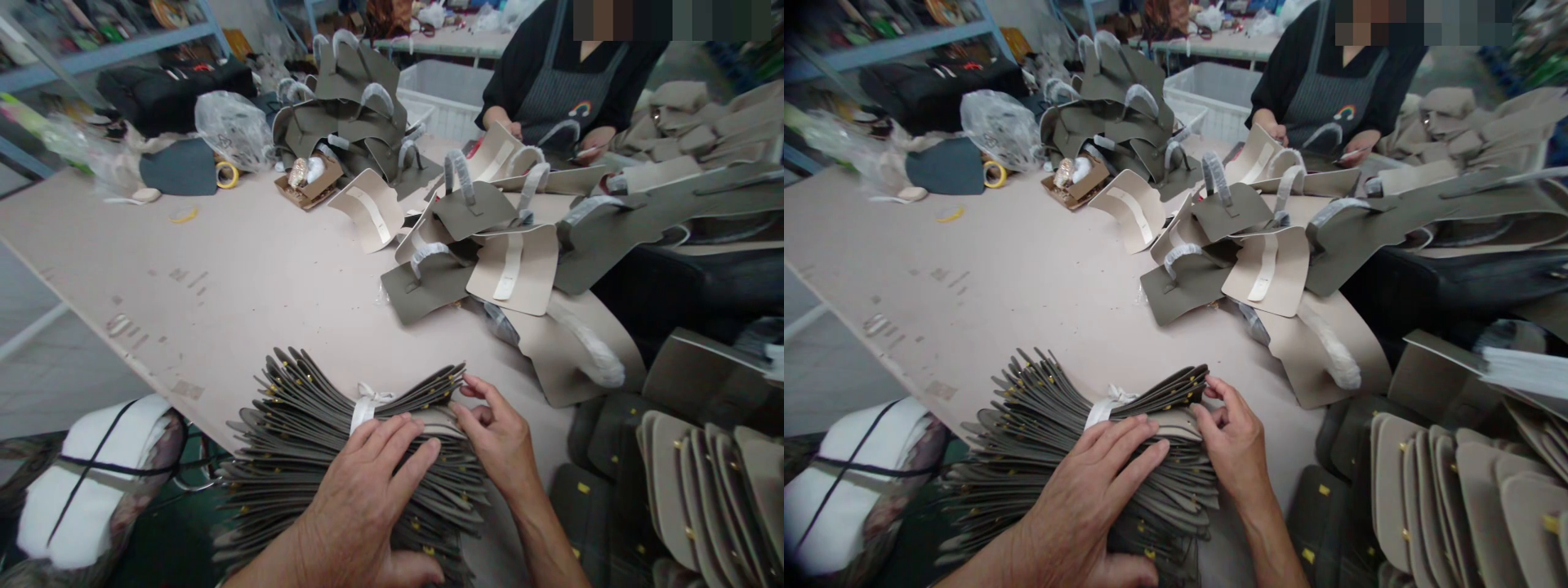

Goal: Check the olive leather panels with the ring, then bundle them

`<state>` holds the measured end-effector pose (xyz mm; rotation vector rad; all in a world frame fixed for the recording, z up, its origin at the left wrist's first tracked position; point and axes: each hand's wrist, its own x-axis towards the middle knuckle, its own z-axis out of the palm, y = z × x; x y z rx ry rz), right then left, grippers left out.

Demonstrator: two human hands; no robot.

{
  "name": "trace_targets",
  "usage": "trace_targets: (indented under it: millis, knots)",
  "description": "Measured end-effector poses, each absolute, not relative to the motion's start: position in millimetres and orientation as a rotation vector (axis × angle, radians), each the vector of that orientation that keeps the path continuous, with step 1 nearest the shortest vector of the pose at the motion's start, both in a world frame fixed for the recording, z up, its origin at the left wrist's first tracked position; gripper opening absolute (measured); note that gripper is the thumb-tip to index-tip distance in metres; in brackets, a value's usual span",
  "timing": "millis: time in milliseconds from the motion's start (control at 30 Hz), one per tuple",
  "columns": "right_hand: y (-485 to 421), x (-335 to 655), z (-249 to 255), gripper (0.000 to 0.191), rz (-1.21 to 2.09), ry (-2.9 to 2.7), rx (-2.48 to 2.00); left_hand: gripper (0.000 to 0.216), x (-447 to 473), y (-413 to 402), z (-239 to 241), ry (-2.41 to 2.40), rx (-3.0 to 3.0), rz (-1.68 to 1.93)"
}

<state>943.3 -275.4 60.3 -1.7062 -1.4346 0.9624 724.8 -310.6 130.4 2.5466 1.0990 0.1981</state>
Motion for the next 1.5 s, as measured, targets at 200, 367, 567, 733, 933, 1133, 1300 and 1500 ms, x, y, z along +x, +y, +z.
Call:
trace_targets:
  millis: [200, 367, 567, 733, 933, 1133, 1300, 1500]
  knots:
    - [-276.9, 942.6, 63.9, 0.041, 0.952, -1.457, -1.747, 0.093, 725.2, -311.6, 130.9, 1.103, 2.554, 0.197]
    - [-280.0, 943.4, 59.3, 0.041, 0.969, -1.397, -1.708, 0.094, 725.4, -311.4, 130.7, 1.102, 2.569, 0.174]
    - [-280.1, 944.5, 59.2, 0.053, 1.083, -1.301, -1.619, 0.093, 725.2, -311.0, 130.1, 1.107, 2.562, 0.225]
    - [-272.1, 943.2, 57.6, 0.054, 1.133, -1.349, -1.617, 0.093, 724.4, -311.5, 130.6, 1.104, 2.579, 0.192]
    - [-275.3, 943.1, 49.9, 0.054, 1.160, -1.280, -1.644, 0.093, 724.9, -311.9, 130.1, 1.109, 2.569, 0.216]
    - [-281.8, 942.5, 51.8, 0.052, 1.103, -1.268, -1.678, 0.093, 725.1, -311.3, 129.8, 1.111, 2.567, 0.227]
    - [-285.4, 945.7, 50.3, 0.046, 1.077, -1.241, -1.693, 0.095, 725.1, -311.2, 130.5, 1.110, 2.575, 0.203]
    - [-285.5, 953.3, 50.7, 0.032, 0.811, -1.400, -1.704, 0.094, 725.4, -310.7, 131.4, 1.122, 2.557, 0.213]
